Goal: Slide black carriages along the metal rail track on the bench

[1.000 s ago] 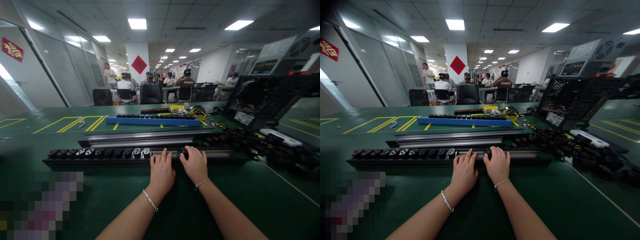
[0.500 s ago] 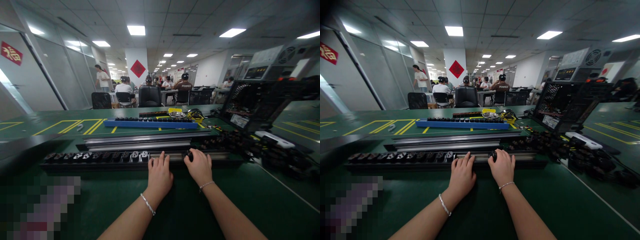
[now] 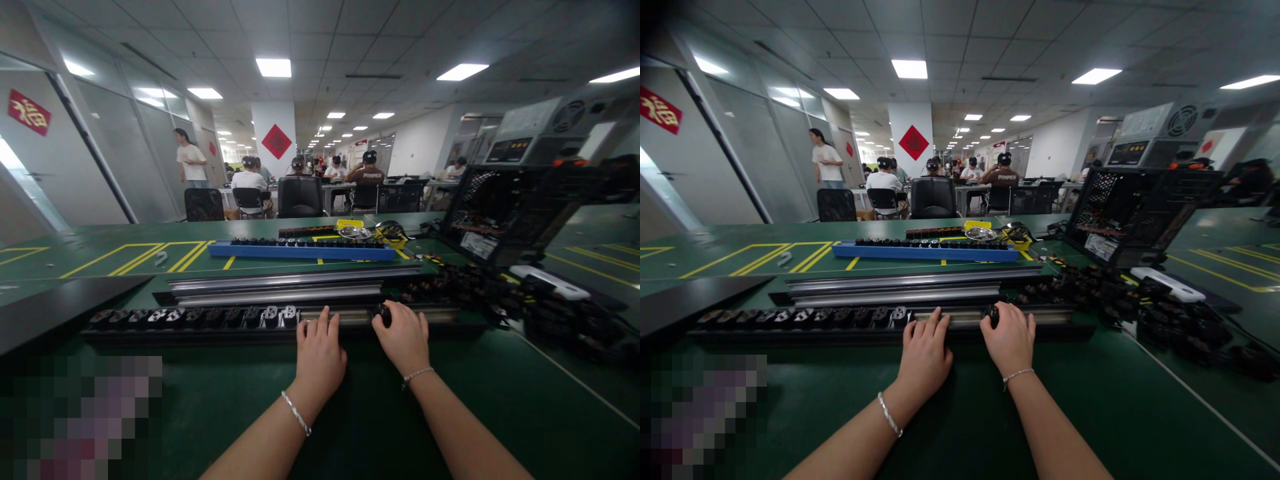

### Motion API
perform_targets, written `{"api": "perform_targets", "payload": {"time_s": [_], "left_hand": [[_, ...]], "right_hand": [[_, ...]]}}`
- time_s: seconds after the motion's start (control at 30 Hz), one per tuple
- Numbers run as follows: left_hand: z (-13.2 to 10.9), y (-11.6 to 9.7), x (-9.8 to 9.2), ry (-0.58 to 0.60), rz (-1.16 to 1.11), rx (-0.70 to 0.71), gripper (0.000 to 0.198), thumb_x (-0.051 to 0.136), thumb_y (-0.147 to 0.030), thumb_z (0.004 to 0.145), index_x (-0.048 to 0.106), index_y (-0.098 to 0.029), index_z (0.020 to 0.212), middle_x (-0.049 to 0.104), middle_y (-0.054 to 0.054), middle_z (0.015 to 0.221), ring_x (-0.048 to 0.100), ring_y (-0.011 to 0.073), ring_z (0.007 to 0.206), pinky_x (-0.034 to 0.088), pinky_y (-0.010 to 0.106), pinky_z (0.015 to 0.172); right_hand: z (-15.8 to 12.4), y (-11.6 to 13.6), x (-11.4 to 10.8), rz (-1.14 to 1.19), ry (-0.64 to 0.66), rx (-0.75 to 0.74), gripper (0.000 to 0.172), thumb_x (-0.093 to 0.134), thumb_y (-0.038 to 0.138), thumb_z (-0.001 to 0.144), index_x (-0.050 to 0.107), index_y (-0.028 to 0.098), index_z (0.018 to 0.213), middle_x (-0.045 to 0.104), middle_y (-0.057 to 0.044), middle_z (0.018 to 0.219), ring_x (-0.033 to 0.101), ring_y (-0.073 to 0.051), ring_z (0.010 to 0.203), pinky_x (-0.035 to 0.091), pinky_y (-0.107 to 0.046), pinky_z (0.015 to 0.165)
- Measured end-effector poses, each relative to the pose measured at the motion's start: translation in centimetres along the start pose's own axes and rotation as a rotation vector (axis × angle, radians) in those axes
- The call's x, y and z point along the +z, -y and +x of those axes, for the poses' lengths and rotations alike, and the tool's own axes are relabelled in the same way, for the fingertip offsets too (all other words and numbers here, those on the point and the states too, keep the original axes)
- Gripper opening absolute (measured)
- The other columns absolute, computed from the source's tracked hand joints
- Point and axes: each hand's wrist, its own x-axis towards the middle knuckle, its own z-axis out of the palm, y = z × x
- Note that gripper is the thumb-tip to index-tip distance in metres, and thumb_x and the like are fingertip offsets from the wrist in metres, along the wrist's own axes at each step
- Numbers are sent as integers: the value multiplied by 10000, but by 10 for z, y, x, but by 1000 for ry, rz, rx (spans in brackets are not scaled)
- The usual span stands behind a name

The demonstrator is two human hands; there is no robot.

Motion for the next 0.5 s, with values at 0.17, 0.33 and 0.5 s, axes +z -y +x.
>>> {"api": "perform_targets", "payload": {"time_s": [0.17,0.33,0.5], "left_hand": [[0,0,0,-11,6,5,539,511,-233,761,440,-227,1296,406,74,1416,446,236,1150,280,459,1025],[0,-1,2,-25,-8,-2,526,495,-225,765,442,-223,1289,411,72,1413,445,231,1150,261,465,1035],[0,-1,1,-17,-1,-4,538,506,-217,756,439,-229,1289,403,64,1420,450,227,1143,260,459,1040]], "right_hand": [[-1,-2,2,-4,-22,-1,343,452,381,790,585,175,1029,623,-97,1127,498,-244,1119,186,-491,1044],[0,-3,4,5,-51,-2,321,456,385,788,584,177,997,628,-96,1102,506,-240,1100,199,-481,1035],[2,-3,3,3,-39,-5,301,461,384,774,590,189,963,631,-89,1081,508,-245,1081,209,-481,1022]]}}
